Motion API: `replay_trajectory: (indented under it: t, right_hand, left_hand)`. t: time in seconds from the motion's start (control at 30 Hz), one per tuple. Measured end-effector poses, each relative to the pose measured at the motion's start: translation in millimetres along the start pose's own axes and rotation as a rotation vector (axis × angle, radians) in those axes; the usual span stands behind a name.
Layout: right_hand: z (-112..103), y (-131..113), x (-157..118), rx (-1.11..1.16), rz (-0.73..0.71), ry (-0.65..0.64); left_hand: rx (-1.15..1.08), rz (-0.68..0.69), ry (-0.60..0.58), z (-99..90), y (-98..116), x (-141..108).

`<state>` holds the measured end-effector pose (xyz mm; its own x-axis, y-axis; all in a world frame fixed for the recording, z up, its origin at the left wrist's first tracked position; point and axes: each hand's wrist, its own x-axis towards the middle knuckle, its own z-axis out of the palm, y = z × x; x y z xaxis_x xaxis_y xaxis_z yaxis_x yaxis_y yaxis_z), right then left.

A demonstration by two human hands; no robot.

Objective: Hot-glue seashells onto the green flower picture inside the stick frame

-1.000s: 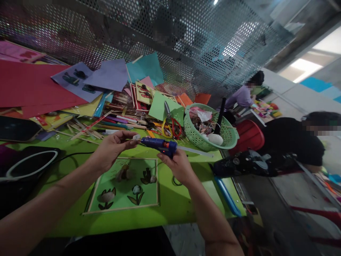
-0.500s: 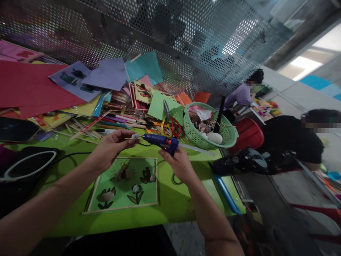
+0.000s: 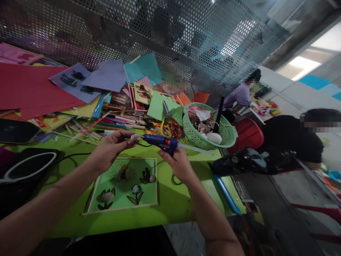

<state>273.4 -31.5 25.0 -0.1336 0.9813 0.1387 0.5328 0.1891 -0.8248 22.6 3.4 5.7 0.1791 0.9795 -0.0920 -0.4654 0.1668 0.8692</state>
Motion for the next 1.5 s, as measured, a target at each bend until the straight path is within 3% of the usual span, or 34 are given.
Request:
replay_trajectory:
  t: [0.93,1.17,1.37,1.5]
  right_hand:
    - [-0.2,-6.6,-1.1,-0.006,0.022,-0.038]
    - [-2.9,-11.7,-1.2,0.182,0.086,0.0]
    - [-12.5,-12.1,-1.3,0.277,0.057,0.006]
    - [-20.7,-9.4,-6.8,0.267,0.024,0.074]
  left_hand:
    - [0.085,0.016,0.0,0.3,0.6,1.9]
    - [0.113,0.022,0.002,0.1,1.6,1.6]
    - [0.216,0.058,0.007,1.6,2.6,-1.2]
    - [0.4,0.141,0.013,7.5,4.1,-7.1]
